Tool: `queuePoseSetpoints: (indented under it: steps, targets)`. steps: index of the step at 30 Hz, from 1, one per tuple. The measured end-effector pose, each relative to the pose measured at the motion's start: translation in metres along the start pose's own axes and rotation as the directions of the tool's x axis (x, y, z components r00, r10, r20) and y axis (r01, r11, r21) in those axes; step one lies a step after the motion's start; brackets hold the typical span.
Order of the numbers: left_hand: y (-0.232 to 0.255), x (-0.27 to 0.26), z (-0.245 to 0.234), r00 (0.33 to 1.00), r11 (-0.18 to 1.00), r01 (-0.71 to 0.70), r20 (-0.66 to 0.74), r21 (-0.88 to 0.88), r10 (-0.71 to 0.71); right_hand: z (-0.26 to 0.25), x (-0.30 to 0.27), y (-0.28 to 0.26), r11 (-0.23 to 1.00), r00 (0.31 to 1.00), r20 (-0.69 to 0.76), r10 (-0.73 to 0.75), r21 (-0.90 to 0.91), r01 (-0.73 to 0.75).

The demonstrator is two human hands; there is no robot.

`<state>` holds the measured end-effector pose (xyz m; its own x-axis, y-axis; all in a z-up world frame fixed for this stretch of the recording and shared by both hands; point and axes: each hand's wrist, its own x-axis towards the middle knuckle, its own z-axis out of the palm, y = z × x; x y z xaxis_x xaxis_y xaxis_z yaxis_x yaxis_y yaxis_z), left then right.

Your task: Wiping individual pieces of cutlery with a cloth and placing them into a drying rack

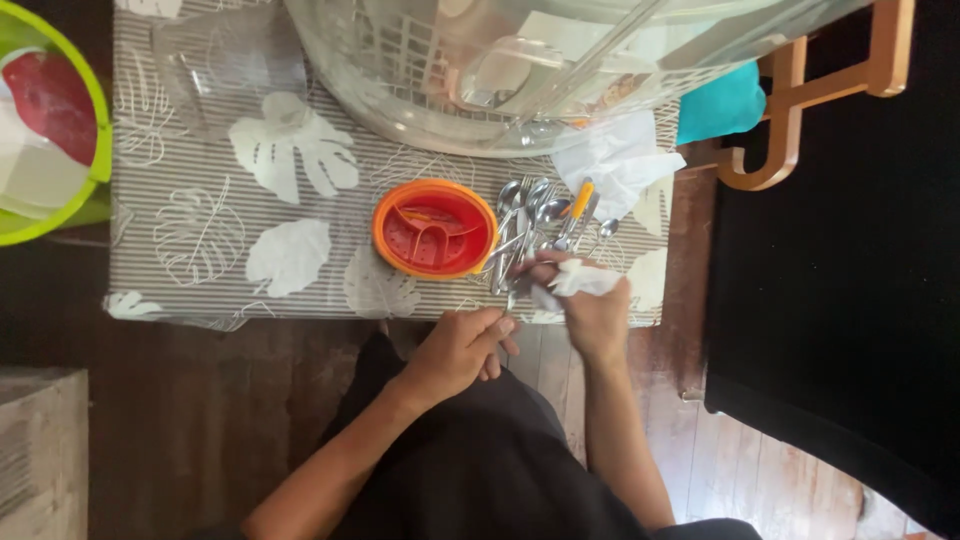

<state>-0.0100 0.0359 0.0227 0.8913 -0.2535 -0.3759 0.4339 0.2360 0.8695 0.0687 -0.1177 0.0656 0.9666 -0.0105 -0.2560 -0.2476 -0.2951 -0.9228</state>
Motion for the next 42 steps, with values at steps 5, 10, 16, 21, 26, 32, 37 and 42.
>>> queuePoseSetpoints:
  steps: [5,10,16,21,26,32,37,42]
  targets:
    - [-0.01,-0.004,-0.014,1.0,0.993,0.026,0.016,-0.118,-0.024,-0.027,0.027,-0.036,0.838,0.859,-0.38,-0.344,0.288,0.463]
    - [0.004,0.01,-0.026,0.999,0.964,-0.042,-0.011,-0.263,0.041,-0.005,0.026,-0.016,0.986,0.969,-0.184,-0.164,-0.065,0.154]
    - [0.034,0.002,-0.038,0.996,0.981,-0.031,0.072,-0.193,0.045,0.045,0.019,-0.026,0.973,0.978,-0.088,-0.19,-0.147,0.176]
    - [0.026,0.005,-0.056,0.999,0.986,0.021,0.032,-0.166,-0.016,0.018,0.034,-0.066,0.956,0.91,-0.36,-0.206,0.125,0.266]
    - [0.054,0.033,-0.061,0.903,0.861,-0.426,0.076,0.279,0.422,0.029,0.036,-0.037,0.905,0.912,0.123,-0.391,-0.129,0.405]
    - [0.07,0.057,-0.114,0.708,0.453,-0.588,0.156,0.67,0.689,0.03,0.041,-0.058,0.627,0.681,0.04,-0.731,-0.355,0.694]
    - [0.058,0.052,-0.122,0.7,0.511,-0.513,-0.009,0.69,0.714,0.067,0.063,0.008,0.646,0.668,0.098,-0.738,-0.184,0.74]
    - [0.046,0.057,-0.123,0.675,0.529,-0.476,-0.093,0.702,0.732,0.099,0.064,0.028,0.685,0.711,0.16,-0.684,-0.194,0.702]
